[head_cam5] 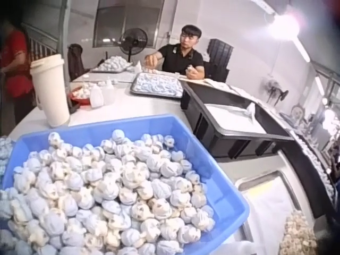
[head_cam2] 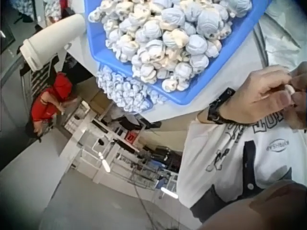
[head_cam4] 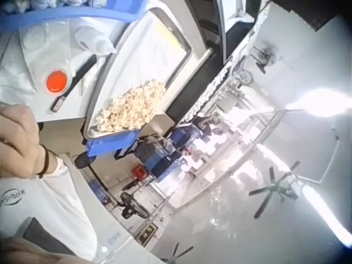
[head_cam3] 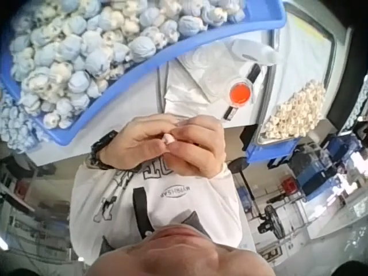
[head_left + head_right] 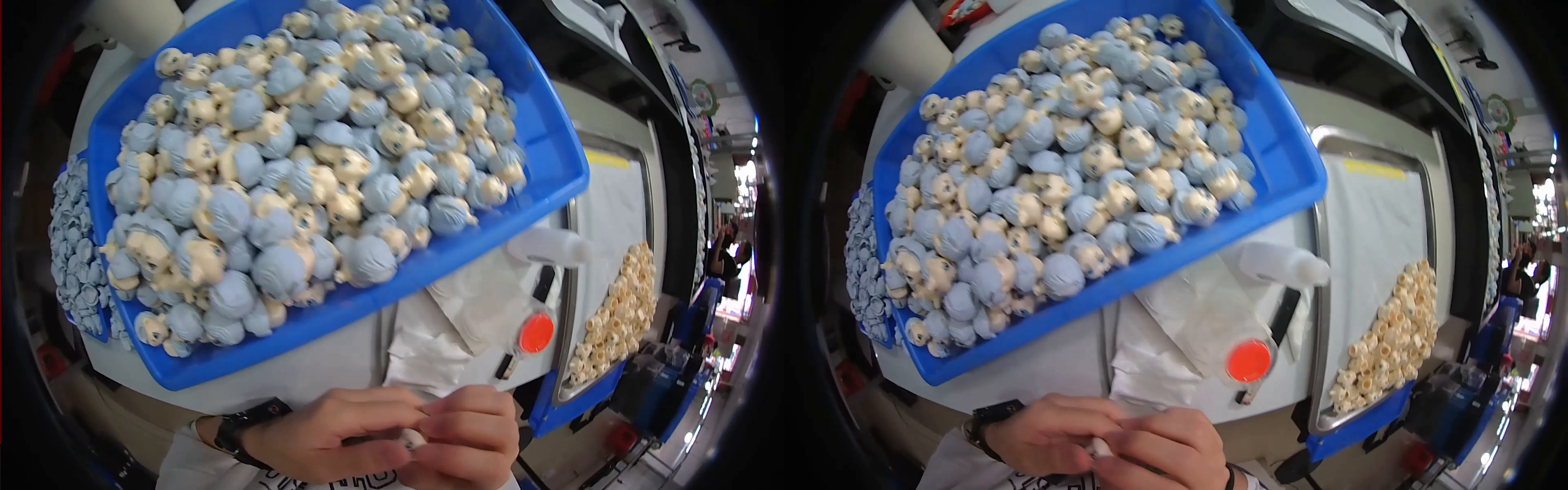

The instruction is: The recorder is assembling figurine heads by gluing face plates and hair pieces together.

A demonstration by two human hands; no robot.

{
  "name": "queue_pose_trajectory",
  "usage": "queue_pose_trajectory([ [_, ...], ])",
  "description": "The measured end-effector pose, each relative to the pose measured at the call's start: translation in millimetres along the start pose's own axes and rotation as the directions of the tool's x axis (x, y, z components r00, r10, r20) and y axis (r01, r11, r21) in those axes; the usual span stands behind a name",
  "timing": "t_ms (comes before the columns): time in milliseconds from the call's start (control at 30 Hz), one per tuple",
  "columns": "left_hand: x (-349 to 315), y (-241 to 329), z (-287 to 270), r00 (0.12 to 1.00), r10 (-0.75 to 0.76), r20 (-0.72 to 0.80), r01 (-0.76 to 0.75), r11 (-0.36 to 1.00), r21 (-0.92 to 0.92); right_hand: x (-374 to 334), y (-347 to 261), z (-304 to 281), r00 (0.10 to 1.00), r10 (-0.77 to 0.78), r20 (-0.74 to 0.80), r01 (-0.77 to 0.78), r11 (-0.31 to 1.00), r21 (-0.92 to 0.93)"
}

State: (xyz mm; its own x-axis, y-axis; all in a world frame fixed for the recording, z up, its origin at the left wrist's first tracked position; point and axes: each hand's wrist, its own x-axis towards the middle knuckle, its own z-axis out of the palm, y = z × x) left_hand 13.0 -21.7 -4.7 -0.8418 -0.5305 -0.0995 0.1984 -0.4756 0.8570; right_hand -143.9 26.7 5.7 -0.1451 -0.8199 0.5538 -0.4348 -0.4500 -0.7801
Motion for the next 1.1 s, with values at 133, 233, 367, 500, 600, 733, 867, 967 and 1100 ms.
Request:
queue_pose_trajectory([
  [133,0.0,-4.5,11.8,0.989,0.048,-0.142,-0.054,0.998,-0.037,19.9,0.9,-11.7,0.952,-0.082,0.295,0.048,0.992,0.119],
  [233,1.0,0.4,11.3,0.997,0.079,0.002,-0.079,0.997,0.011,28.4,6.6,-25.8,0.870,-0.187,0.457,0.071,0.963,0.259],
  [367,-1.4,-1.4,8.5,0.997,-0.029,0.070,0.024,0.997,0.067,30.0,5.2,-24.2,0.866,-0.167,0.471,-0.003,0.941,0.339],
  [500,0.5,6.2,7.4,0.991,0.097,0.090,-0.098,0.995,0.004,3.6,13.2,14.8,0.937,-0.285,-0.200,0.342,0.864,0.369],
  [600,6.7,11.7,21.9,0.989,-0.098,-0.106,0.065,0.957,-0.282,-3.5,8.7,-45.9,0.972,-0.164,-0.170,0.198,0.959,0.205],
  [733,0.0,15.7,16.7,0.987,-0.127,-0.096,0.116,0.987,-0.107,25.0,14.4,-61.0,0.993,0.052,-0.103,-0.090,0.910,-0.404],
  [867,-4.6,4.7,25.8,0.971,-0.168,-0.168,0.067,0.870,-0.488,43.3,12.6,-62.7,0.997,0.039,0.065,0.006,0.813,-0.582],
  [967,0.4,0.7,9.8,0.997,-0.021,-0.072,0.011,0.992,-0.129,45.2,13.9,-65.8,0.994,0.070,0.083,0.000,0.769,-0.639],
  [1100,-1.4,6.2,15.5,0.978,0.095,-0.185,-0.104,0.994,-0.041,49.3,14.8,-58.5,0.989,0.079,0.127,0.025,0.749,-0.662],
])
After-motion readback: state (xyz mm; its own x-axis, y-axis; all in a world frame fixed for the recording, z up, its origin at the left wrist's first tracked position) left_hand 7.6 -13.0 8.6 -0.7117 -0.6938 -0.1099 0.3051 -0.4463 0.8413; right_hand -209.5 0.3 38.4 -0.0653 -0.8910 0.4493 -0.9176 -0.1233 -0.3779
